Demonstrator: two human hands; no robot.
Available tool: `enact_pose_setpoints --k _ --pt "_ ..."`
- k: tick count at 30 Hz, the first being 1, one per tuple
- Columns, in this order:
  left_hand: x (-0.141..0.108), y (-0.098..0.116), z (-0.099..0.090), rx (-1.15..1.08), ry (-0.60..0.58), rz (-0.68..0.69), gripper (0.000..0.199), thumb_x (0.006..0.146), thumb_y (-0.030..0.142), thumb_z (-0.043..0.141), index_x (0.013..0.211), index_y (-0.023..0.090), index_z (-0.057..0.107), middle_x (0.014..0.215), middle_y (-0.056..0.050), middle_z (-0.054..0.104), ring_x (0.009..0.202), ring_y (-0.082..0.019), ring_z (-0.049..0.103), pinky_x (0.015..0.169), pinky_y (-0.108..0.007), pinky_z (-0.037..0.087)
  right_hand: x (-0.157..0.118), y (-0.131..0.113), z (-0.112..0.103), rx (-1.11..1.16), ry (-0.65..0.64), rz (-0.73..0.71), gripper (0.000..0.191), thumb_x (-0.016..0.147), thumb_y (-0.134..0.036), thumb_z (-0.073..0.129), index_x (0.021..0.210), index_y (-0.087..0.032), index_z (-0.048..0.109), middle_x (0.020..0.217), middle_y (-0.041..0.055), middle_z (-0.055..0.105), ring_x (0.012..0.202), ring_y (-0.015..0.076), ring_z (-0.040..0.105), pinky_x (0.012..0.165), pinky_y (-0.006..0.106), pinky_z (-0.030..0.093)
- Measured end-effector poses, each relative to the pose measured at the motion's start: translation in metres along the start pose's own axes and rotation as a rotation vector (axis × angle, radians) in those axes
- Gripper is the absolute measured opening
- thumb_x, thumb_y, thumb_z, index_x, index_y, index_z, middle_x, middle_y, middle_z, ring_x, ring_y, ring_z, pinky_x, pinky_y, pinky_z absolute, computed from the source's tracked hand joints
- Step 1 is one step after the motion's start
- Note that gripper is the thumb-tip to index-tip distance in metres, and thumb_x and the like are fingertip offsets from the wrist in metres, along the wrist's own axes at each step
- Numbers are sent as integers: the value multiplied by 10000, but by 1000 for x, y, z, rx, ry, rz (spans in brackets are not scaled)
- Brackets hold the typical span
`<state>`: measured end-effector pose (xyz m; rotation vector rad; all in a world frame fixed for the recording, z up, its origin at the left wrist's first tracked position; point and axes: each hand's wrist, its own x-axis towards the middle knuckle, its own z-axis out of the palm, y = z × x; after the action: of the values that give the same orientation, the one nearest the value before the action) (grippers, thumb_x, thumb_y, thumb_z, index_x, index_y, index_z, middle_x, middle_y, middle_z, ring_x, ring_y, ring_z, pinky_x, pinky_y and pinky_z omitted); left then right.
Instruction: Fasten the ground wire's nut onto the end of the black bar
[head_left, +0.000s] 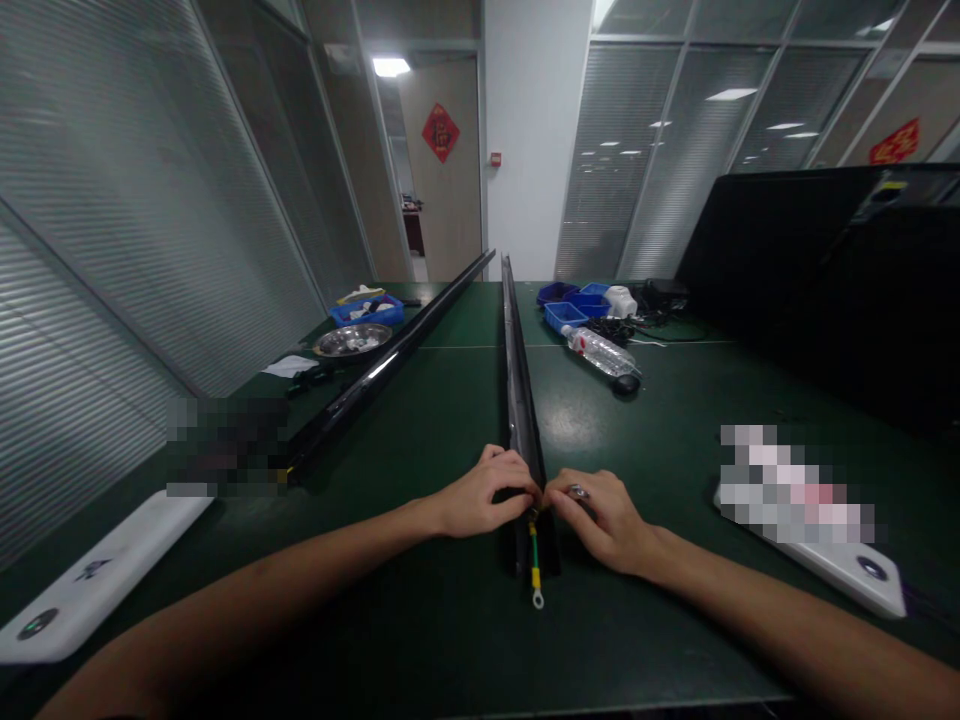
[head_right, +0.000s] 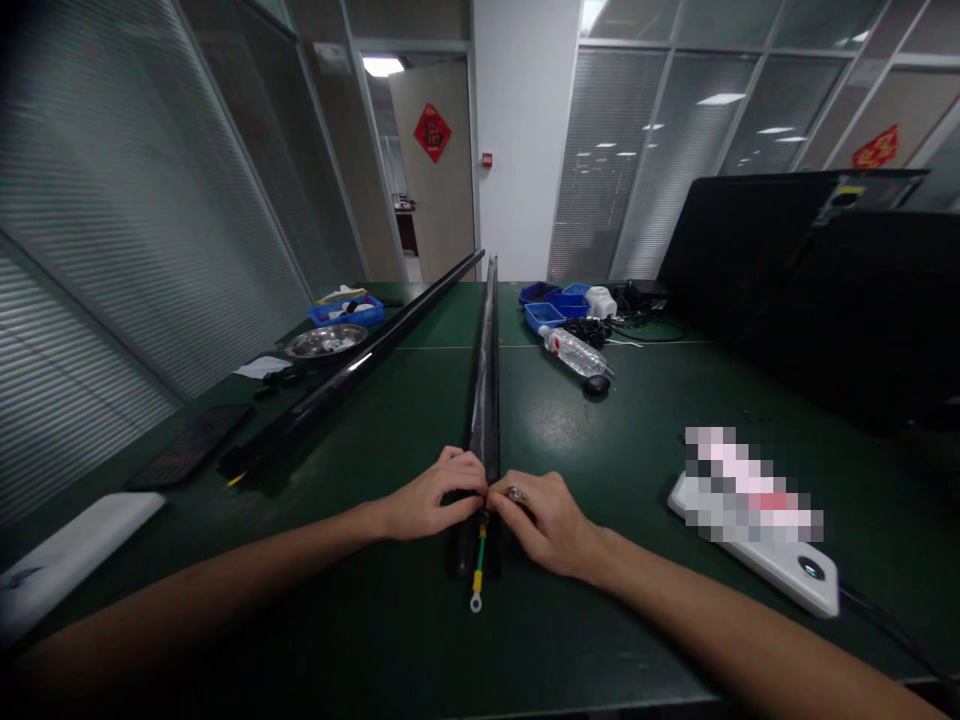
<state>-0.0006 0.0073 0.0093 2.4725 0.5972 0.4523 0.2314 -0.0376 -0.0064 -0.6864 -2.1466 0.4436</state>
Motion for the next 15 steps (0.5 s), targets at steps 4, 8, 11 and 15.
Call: enact_pose_setpoints --k 4,8,11,15 --pt "0 1 -1 -1 -2 -7 169 1015 219 518 1021 203 686 1056 -25 715 1094 -203 581 1025 -370 297 2 3 -3 61 7 8 221 1075 -218 461 953 -171 639 784 21 652 632 131 608 633 247 464" --pt "0 1 -1 -8 1 -5 166 1010 211 523 1014 202 688 1049 -19 712 1092 -201 584 1026 -369 293 4 1 -3 67 -1 15 223 1077 -223 460 952 -176 639 788 24 660 621 135 598 628 256 470" --pt "0 1 -1 -15 -3 -5 166 1008 218 526 1006 201 691 1052 -24 713 1094 -209 582 1022 -375 295 4 0 -2 71 -4 28 222 1075 -222 465 941 -176 637 784 21 655 623 134 596 631 258 466" --pt "0 0 -1 -21 -3 -4 165 1014 222 528 1019 205 692 1067 -25 716 1105 -209 579 1025 -375 293 2 1 -2 75 -7 32 220 1073 -215 464 937 -174 632 780 19 649 629 134 597 637 258 469"
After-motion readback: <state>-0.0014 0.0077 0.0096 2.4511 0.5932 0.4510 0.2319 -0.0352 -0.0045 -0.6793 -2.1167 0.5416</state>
